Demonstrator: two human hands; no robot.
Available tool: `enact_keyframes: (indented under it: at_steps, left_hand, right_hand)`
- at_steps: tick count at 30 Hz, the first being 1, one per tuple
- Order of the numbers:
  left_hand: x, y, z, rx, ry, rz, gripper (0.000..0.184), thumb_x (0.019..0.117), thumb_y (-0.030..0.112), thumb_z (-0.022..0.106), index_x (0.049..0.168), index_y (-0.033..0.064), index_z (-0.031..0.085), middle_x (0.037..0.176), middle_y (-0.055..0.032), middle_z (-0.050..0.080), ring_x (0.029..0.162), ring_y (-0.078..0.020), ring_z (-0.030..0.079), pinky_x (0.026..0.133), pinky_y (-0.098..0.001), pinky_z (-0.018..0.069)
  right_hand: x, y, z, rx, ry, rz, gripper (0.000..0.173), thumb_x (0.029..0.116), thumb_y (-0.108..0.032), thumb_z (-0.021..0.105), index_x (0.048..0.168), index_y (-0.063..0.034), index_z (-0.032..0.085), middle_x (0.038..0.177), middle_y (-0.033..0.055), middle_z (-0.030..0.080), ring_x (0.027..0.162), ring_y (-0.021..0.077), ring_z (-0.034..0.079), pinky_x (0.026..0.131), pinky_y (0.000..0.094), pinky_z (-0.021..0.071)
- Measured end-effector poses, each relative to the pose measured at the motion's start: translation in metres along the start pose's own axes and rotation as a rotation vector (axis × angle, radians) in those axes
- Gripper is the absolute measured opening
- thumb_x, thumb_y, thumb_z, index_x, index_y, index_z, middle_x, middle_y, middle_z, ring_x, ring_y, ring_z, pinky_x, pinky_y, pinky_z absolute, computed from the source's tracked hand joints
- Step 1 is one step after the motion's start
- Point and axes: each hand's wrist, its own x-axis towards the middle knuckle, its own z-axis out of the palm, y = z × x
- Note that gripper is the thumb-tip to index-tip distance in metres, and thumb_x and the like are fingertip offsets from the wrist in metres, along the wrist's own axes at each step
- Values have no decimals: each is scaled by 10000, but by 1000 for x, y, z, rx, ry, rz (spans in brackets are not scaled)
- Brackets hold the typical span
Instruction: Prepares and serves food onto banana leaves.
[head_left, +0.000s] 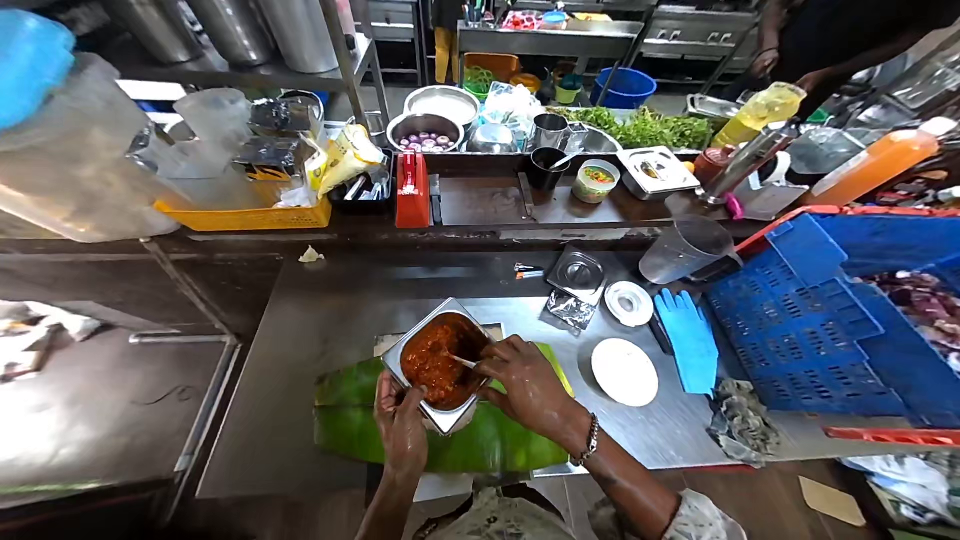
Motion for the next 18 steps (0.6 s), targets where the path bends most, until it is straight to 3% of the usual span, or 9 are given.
enact_keyframes:
  at_steps: [2,4,6,8,12,15,18]
  left_hand:
    - [0,1,-1,25,-13,9,638,777,-55,604,1408,-3,526,1148,-173,663,996,-238,678,822,-391,597]
    - [1,1,-3,52,-18,9,612,772,-46,618,1378,-4,547,1094,-160,674,952,-226,682,802,-380,598]
    - [1,2,-4,67,-23,0,621,776,-44,623,1391,1,545,1093,-157,675,954,-223,680,811,-379,596]
    - [-1,2,-4,73,-33,2,610,774,-50,625,1377,5,552,1066,-153,675,941,-225,679,801,-375,595]
    - [-3,1,-1,96,-40,5,620,764,-46,620,1378,9,553,1072,-150,677,950,-226,679,806,-384,594]
    - [-6,1,-1,114,-57,3,646,753,-40,622,1393,2,543,1077,-152,679,944,-224,681,807,-375,593]
    - [-6,1,-2,112,-84,-4,643,748,-43,626,1385,-2,555,1088,-160,686,951,-233,688,807,-374,598]
  right_hand:
    - [0,10,4,-30,-13,-64,131,957,-235,663,1053,-257,750,1108,-24,700,1074,221,631,842,446,527]
    - [3,25,-1,34,6,-78,142,959,-150,656,1040,-208,756,1011,13,712,957,216,681,794,431,586]
    - [6,34,-7,87,83,-33,124,973,-168,659,1048,-177,757,953,22,708,901,197,696,778,411,604]
    - [7,34,-7,71,159,27,139,960,-216,685,1066,-166,761,973,23,717,933,210,681,811,411,588]
    - [1,19,-1,22,125,104,325,894,-517,729,1048,-232,751,938,-24,692,899,178,665,731,390,579]
    - [2,11,10,-15,15,166,237,866,-382,764,995,-185,743,919,41,670,861,247,668,670,448,572]
    - [14,12,9,-58,74,155,157,878,-248,752,1010,-163,750,952,55,684,894,263,675,673,448,579]
